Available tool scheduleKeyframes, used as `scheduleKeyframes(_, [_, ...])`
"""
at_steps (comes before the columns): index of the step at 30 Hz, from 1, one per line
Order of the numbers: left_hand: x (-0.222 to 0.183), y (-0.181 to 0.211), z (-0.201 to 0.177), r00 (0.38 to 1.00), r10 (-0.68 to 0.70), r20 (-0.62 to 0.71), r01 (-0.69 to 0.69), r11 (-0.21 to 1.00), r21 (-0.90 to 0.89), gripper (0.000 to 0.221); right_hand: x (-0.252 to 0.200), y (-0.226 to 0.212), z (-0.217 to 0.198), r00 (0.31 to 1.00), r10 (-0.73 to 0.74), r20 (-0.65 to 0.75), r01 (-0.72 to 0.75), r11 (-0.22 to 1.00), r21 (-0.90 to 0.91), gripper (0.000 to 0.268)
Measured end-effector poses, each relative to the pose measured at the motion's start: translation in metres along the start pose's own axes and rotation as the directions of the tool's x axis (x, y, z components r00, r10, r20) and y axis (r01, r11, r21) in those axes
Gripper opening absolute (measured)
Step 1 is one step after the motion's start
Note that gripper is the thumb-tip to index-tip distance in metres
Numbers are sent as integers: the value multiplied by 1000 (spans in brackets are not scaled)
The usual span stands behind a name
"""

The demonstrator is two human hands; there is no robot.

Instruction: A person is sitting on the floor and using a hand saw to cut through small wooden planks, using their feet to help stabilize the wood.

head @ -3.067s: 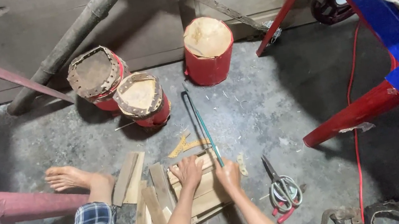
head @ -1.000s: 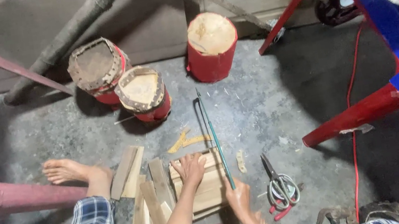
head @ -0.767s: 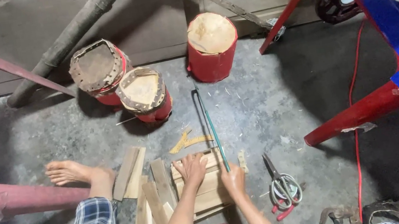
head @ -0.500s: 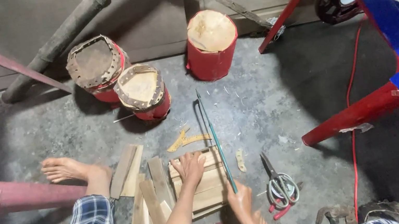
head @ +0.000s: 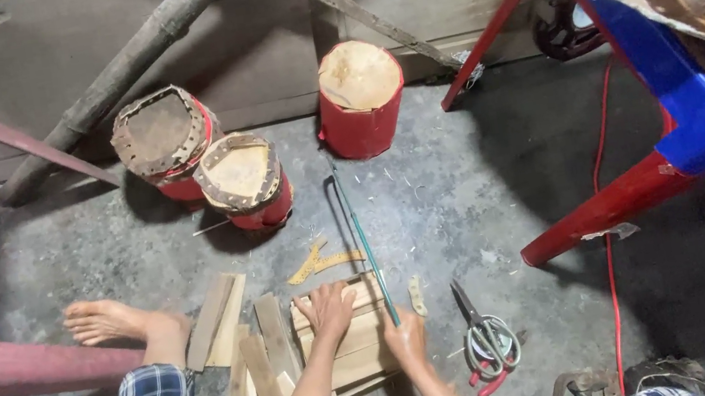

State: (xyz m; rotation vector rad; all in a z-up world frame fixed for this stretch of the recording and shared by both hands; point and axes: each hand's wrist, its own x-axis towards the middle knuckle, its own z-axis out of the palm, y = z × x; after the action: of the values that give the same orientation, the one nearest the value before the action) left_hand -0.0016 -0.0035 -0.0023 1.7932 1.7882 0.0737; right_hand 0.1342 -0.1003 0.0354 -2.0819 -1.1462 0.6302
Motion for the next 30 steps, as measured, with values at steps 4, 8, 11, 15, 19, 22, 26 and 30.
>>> scheduleKeyframes(4, [1, 2, -1, 1000, -17, 14, 17, 1000, 21, 42, 1, 0, 0, 999, -21, -32, 23, 999, 41, 20])
scheduleKeyframes(8, [2, 0, 0, 1000, -9, 11, 9, 999, 34, 43, 1, -2, -2, 1000, -24, -20, 25, 998, 64, 20])
scheduleKeyframes(11, [7, -5, 9, 1000, 2, 8, -3, 999, 54, 42, 1, -1, -2, 999, -33, -25, 35, 996, 80, 20])
scheduleKeyframes(15, [10, -18, 21, 997, 58, -47, -56, 998, 30, 44, 3, 8, 2, 997, -68, -37, 71, 993, 92, 18])
scheduleKeyframes(19, [5, -25, 20, 990, 103, -102, -107, 993, -43, 43, 1, 7, 1, 997, -66, -40, 69, 994, 82, 18])
scheduleKeyframes(22, [1, -32, 23, 981, 115, -153, -127, 989, -70, 46, 0, 7, 3, 996, -66, -53, 70, 994, 78, 25])
scheduleKeyframes(26, [-7, -36, 22, 975, 175, -139, -182, 982, -42, 54, -1, 1, -6, 998, -47, -33, 49, 994, 93, 32])
scheduleKeyframes(30, [-10, -45, 24, 967, 206, -147, -214, 976, -41, 67, 2, 8, -2, 999, -33, 8, 32, 994, 104, 32])
